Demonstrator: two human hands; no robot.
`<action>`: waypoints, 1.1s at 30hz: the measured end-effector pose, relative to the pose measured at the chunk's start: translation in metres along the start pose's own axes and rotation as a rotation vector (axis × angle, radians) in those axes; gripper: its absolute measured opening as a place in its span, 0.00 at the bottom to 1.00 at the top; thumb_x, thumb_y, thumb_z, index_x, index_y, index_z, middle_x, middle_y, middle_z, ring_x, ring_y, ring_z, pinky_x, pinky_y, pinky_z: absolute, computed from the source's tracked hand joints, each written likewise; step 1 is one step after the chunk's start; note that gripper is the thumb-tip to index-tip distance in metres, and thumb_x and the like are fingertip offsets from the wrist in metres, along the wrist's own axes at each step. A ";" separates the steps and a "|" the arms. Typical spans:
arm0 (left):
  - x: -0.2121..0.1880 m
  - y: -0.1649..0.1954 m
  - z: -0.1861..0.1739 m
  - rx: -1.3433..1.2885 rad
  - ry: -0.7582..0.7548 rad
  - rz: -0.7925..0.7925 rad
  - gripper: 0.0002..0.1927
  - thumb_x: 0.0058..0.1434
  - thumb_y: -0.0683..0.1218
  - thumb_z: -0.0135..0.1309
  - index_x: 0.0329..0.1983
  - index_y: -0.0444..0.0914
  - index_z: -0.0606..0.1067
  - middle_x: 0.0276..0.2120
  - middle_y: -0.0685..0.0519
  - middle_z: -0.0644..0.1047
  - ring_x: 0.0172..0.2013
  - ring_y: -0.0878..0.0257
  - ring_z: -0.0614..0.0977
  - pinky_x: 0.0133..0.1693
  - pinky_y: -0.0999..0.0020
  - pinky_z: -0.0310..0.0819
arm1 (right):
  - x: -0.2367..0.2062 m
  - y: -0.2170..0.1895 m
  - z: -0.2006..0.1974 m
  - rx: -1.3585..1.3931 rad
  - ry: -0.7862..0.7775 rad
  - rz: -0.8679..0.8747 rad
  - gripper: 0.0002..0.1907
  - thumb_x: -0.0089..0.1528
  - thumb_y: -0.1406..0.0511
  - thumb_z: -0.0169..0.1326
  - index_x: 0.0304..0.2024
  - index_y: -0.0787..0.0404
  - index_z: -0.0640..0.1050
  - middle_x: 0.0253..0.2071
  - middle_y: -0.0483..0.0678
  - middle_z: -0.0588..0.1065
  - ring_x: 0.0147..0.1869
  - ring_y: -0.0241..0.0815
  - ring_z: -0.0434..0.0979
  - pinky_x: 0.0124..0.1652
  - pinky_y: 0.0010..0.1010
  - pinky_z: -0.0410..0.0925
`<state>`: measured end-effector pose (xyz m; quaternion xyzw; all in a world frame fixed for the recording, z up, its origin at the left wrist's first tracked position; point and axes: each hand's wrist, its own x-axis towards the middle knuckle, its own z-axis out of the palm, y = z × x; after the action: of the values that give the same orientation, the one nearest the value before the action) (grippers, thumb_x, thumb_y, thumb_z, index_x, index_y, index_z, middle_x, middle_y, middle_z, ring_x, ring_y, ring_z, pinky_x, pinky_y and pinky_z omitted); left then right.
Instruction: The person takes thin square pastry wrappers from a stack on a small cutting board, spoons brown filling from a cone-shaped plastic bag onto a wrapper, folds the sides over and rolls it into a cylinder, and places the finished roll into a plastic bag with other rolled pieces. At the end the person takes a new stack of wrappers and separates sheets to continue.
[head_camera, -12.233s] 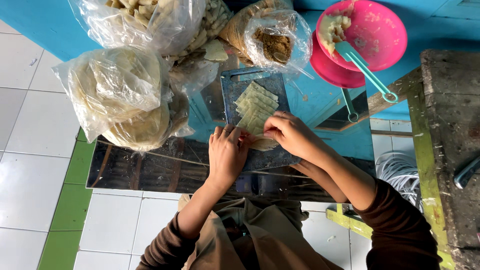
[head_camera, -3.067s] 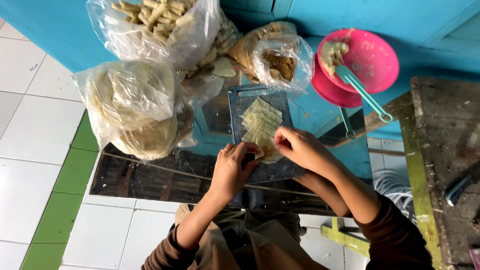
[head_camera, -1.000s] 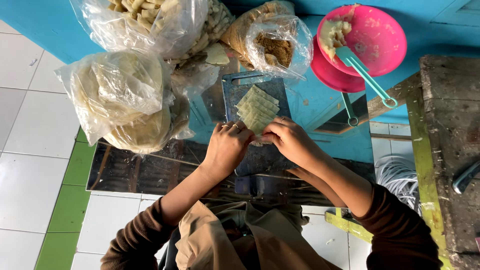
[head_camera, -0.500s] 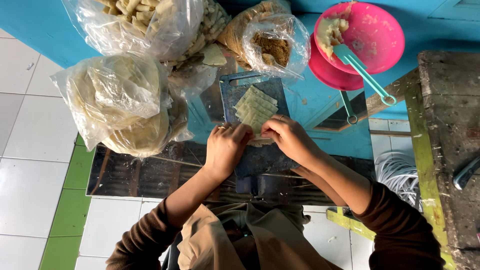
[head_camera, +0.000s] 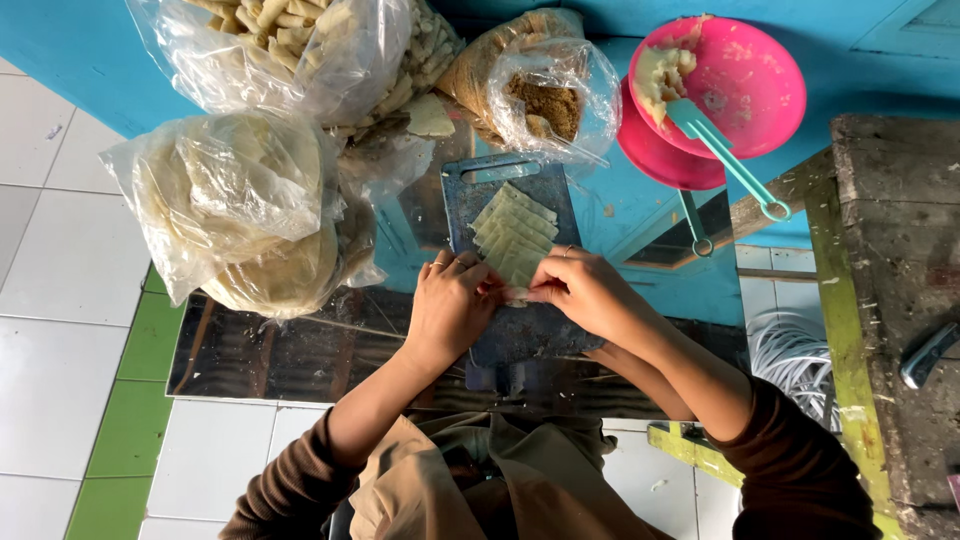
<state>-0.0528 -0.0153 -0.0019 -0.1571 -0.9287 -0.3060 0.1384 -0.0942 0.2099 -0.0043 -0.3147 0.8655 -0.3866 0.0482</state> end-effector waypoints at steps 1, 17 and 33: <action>-0.001 0.000 0.000 -0.030 -0.033 -0.046 0.09 0.53 0.49 0.67 0.30 0.42 0.79 0.31 0.55 0.78 0.41 0.53 0.77 0.41 0.56 0.67 | 0.001 0.000 -0.001 0.042 -0.014 0.057 0.08 0.56 0.68 0.66 0.33 0.64 0.78 0.31 0.49 0.76 0.36 0.47 0.79 0.34 0.36 0.71; -0.004 0.009 -0.008 0.041 0.036 0.076 0.09 0.56 0.48 0.65 0.38 0.44 0.79 0.38 0.54 0.77 0.43 0.52 0.75 0.42 0.57 0.64 | -0.003 -0.013 0.001 -0.177 0.085 -0.135 0.07 0.57 0.71 0.62 0.38 0.64 0.79 0.37 0.50 0.76 0.45 0.53 0.76 0.45 0.42 0.70; -0.005 0.004 0.000 -0.049 0.068 -0.049 0.15 0.63 0.50 0.61 0.45 0.39 0.71 0.36 0.52 0.76 0.41 0.51 0.76 0.43 0.56 0.67 | -0.008 -0.020 -0.004 -0.136 0.016 -0.120 0.10 0.59 0.70 0.61 0.44 0.61 0.81 0.41 0.49 0.79 0.48 0.52 0.79 0.46 0.41 0.72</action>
<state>-0.0466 -0.0135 -0.0015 -0.1272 -0.9192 -0.3373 0.1585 -0.0787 0.2070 0.0108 -0.3654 0.8698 -0.3316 -0.0035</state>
